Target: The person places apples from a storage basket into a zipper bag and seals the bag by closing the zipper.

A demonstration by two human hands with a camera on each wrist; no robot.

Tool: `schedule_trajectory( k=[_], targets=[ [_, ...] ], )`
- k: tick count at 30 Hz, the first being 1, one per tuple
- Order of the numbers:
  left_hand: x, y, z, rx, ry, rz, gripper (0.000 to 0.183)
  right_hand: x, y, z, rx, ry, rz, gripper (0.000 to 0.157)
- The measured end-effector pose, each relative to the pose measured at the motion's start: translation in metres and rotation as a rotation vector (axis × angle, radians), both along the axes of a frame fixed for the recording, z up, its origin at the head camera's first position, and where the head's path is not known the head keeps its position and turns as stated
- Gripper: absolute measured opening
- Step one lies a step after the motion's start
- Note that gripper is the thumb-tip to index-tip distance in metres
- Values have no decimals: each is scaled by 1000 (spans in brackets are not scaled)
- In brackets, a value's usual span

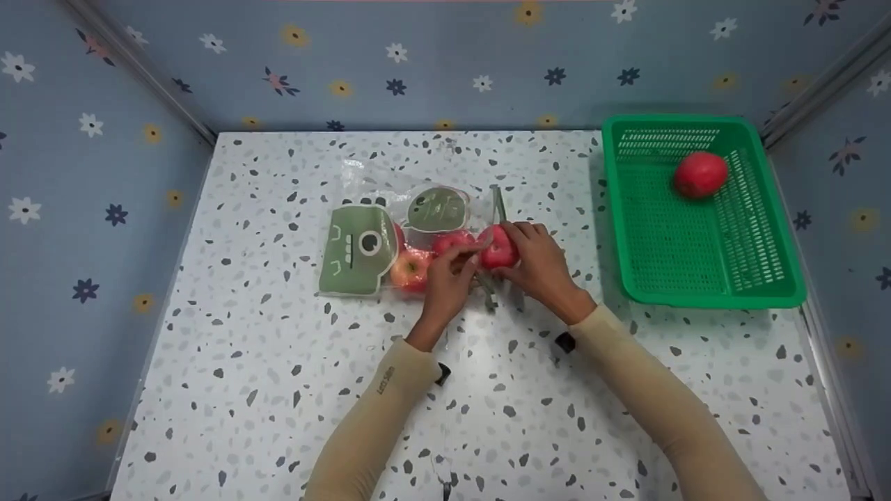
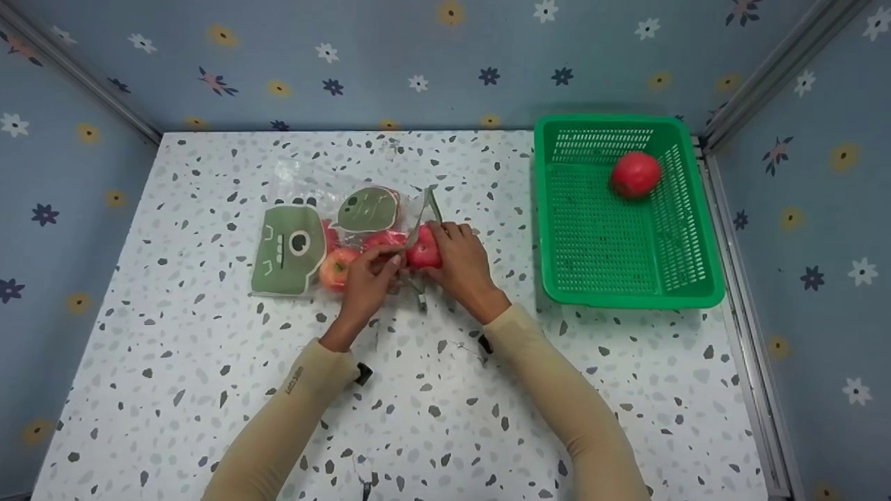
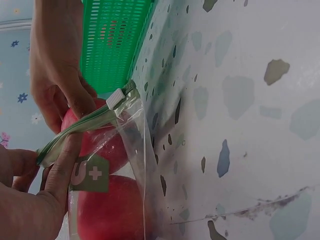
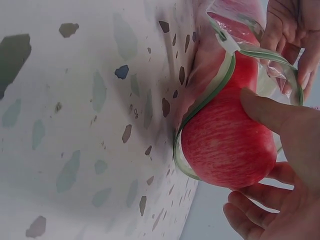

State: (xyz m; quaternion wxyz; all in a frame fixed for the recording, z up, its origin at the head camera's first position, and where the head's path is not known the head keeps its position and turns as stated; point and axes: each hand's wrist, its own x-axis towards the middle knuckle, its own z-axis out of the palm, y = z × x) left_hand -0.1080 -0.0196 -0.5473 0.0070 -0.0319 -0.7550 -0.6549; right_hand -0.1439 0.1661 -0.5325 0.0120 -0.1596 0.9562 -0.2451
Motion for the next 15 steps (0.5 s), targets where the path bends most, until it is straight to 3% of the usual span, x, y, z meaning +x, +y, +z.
schedule_trajectory(
  k=[15],
  targets=[
    [2,-1,3,-18,-11,-6,23,-6,-9,-7,-41,-12,-72,84]
  ],
)
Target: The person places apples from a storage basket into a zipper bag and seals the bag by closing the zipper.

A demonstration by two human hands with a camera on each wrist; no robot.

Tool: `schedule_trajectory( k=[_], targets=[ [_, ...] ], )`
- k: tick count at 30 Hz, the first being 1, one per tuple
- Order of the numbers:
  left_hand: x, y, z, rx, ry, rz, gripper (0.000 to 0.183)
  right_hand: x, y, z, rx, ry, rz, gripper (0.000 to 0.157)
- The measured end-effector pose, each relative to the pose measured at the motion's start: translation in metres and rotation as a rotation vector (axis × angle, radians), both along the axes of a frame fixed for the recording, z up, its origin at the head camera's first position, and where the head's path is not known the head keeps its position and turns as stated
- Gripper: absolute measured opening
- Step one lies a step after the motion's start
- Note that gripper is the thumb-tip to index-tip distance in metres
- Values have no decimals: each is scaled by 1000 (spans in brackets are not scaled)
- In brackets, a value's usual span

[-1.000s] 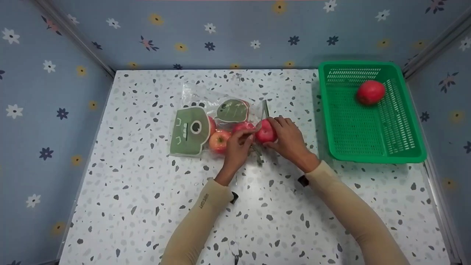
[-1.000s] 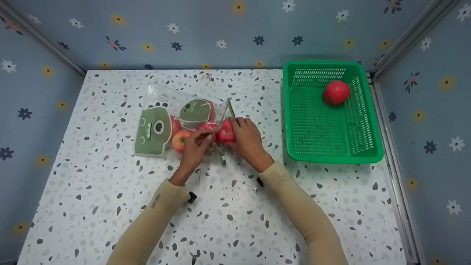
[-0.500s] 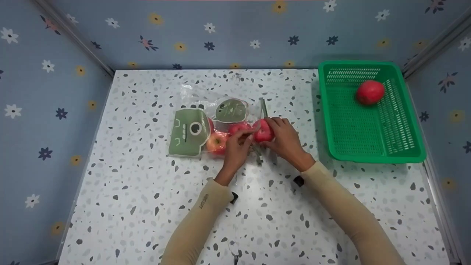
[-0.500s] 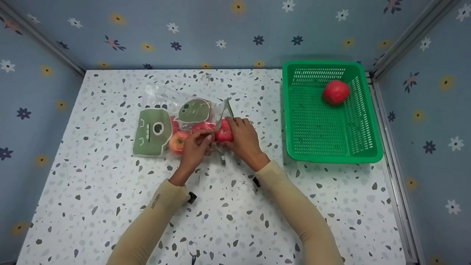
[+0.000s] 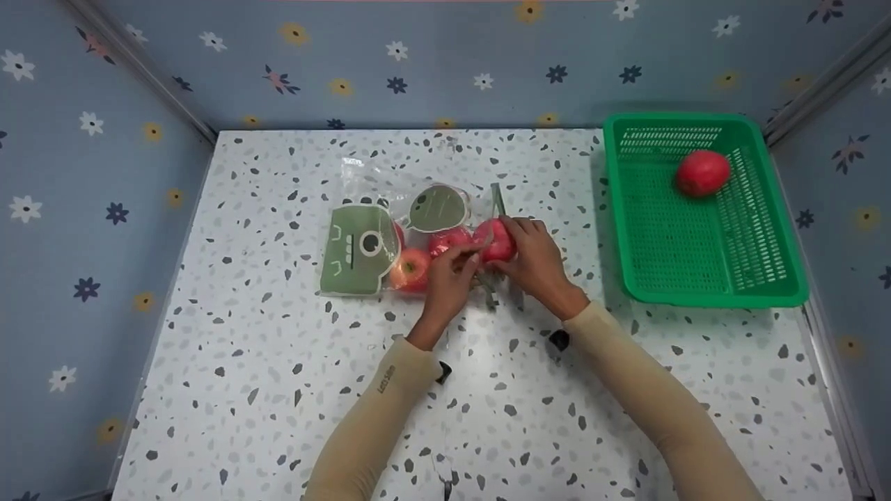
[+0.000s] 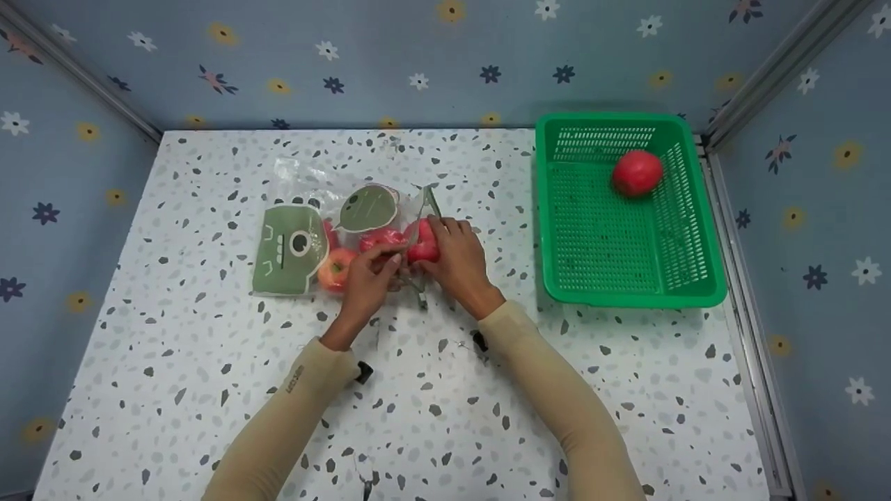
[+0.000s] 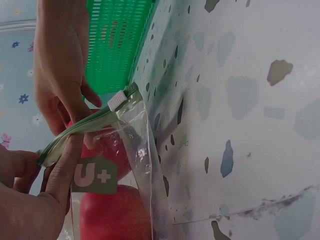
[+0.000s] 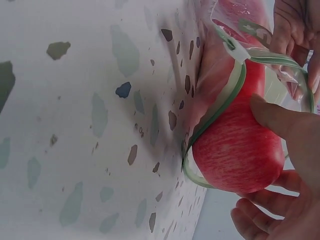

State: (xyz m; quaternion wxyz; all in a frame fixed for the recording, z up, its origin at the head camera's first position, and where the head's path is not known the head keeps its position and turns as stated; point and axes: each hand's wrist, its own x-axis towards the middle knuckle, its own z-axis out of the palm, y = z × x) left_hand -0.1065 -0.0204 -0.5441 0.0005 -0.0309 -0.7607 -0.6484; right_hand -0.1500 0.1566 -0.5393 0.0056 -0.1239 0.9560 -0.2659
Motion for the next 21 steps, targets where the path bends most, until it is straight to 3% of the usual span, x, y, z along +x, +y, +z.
schedule_trajectory(
  k=[11,21],
  targets=[
    [-1,0,-1,25,3,-9,22,-7,-6,-6,-18,3,-58,82],
    [0,-2,1,-23,32,-33,21,-14,-14,-12,-58,57,-106,78]
  ],
)
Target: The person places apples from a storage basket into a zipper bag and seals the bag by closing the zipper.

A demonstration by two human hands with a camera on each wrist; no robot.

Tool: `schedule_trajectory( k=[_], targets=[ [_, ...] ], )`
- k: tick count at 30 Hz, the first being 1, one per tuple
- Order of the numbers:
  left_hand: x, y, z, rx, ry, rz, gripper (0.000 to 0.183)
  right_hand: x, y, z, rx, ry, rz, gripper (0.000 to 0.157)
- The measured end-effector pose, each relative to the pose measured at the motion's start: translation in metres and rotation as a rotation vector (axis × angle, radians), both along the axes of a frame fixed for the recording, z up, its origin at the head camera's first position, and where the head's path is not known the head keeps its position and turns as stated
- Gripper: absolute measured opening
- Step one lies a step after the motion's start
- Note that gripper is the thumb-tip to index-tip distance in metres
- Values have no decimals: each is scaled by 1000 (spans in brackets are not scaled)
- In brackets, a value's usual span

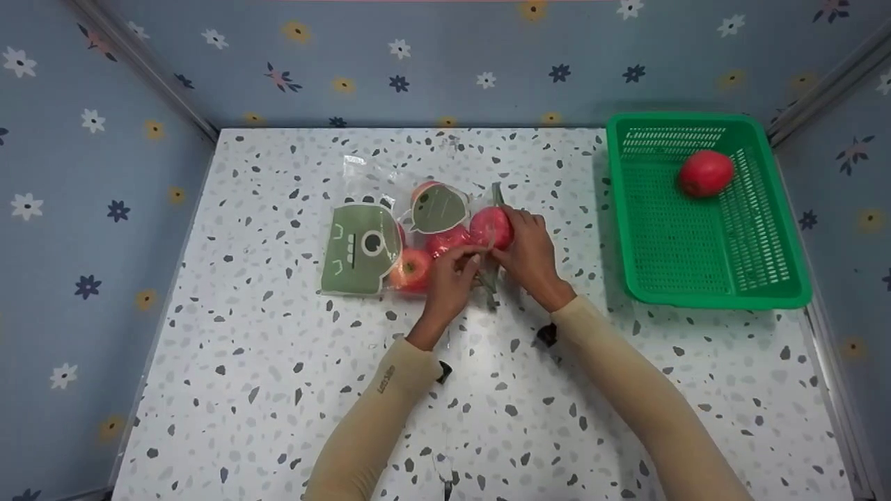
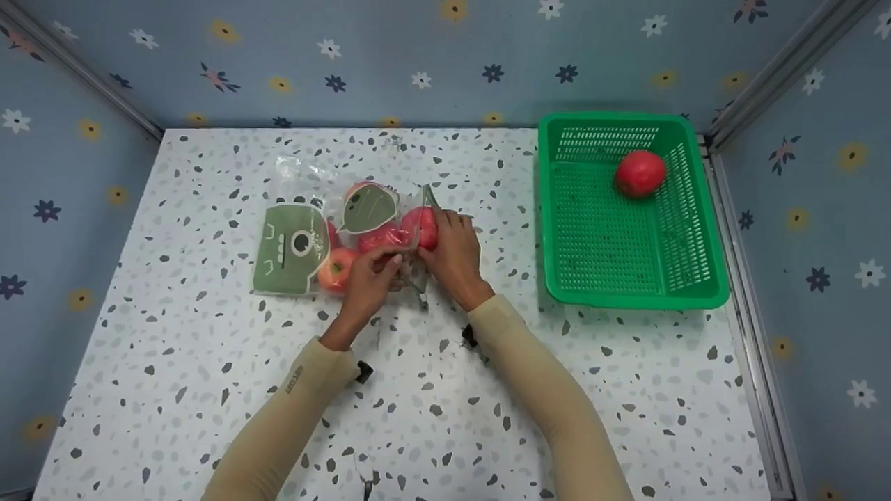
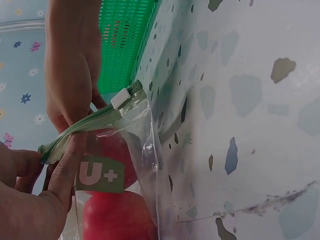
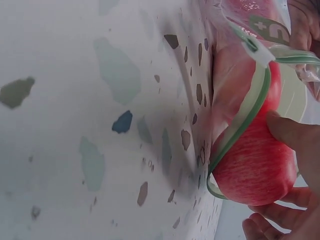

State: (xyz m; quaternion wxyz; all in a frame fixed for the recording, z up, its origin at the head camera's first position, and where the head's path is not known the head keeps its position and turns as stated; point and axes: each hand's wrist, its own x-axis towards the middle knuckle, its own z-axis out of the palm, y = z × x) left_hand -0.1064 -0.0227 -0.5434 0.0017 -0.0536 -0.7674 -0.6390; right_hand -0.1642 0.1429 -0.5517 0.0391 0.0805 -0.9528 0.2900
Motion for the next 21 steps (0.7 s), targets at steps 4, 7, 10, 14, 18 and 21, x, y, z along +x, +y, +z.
schedule_trajectory(
  k=[4,7,10,14,18,21],
  targets=[
    [0,-1,0,-14,-3,1,22,-2,-3,0,-47,7,-25,80],
    [0,-1,0,-16,-3,-1,21,-4,-6,-1,-84,11,-39,80],
    [0,-1,1,-8,0,-6,20,-6,-7,-2,-115,10,-59,81],
    [1,0,1,-3,-6,-14,19,-10,-11,-2,-149,-5,-100,82],
    [1,-1,1,-10,-10,-13,19,-12,-15,-3,-182,-24,-149,82],
    [1,-1,1,-11,2,-17,19,-14,-17,-4,-172,-17,-164,77]
  ],
)
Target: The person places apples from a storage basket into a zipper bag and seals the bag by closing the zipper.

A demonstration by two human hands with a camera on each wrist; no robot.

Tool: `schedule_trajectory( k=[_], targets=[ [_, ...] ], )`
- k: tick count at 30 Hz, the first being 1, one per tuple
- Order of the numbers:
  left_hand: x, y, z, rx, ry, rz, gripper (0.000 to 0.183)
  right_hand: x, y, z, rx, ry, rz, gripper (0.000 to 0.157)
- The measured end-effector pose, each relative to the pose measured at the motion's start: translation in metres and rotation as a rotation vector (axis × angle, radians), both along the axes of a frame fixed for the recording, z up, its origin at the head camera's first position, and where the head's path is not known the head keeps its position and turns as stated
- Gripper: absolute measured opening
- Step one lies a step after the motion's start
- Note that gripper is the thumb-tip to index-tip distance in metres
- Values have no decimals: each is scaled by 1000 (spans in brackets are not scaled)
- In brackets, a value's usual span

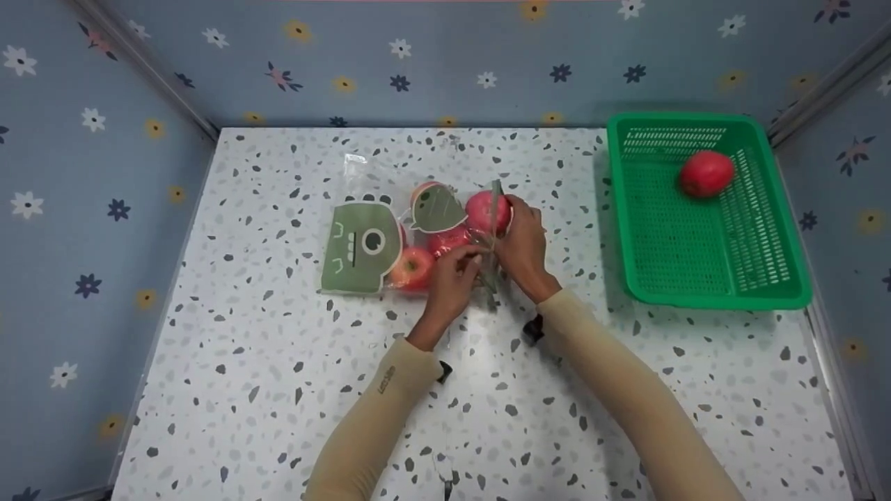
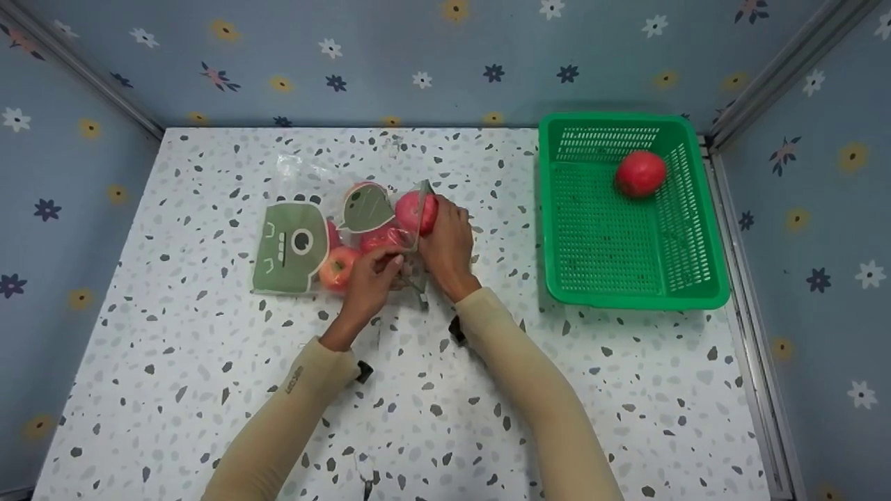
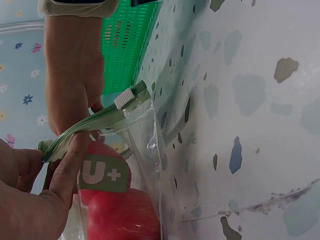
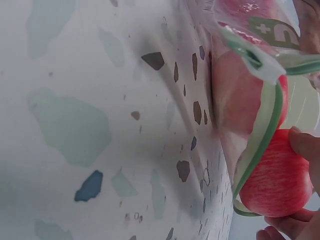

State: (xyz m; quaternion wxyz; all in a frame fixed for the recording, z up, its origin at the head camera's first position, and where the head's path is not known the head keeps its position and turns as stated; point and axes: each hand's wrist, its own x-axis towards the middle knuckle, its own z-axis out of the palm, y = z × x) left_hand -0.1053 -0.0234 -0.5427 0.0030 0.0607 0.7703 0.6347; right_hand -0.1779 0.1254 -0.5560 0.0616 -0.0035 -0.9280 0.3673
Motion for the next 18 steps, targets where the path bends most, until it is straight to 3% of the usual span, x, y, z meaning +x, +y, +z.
schedule_trajectory(
  k=[9,14,18],
  targets=[
    [0,1,0,-17,23,-9,19,-6,-7,-5,110,41,-35,59],
    [-1,2,1,-19,40,-13,19,-9,-9,-7,64,0,-76,48],
    [0,3,1,-27,32,-14,19,-9,-6,-7,15,-27,-68,54]
  ],
)
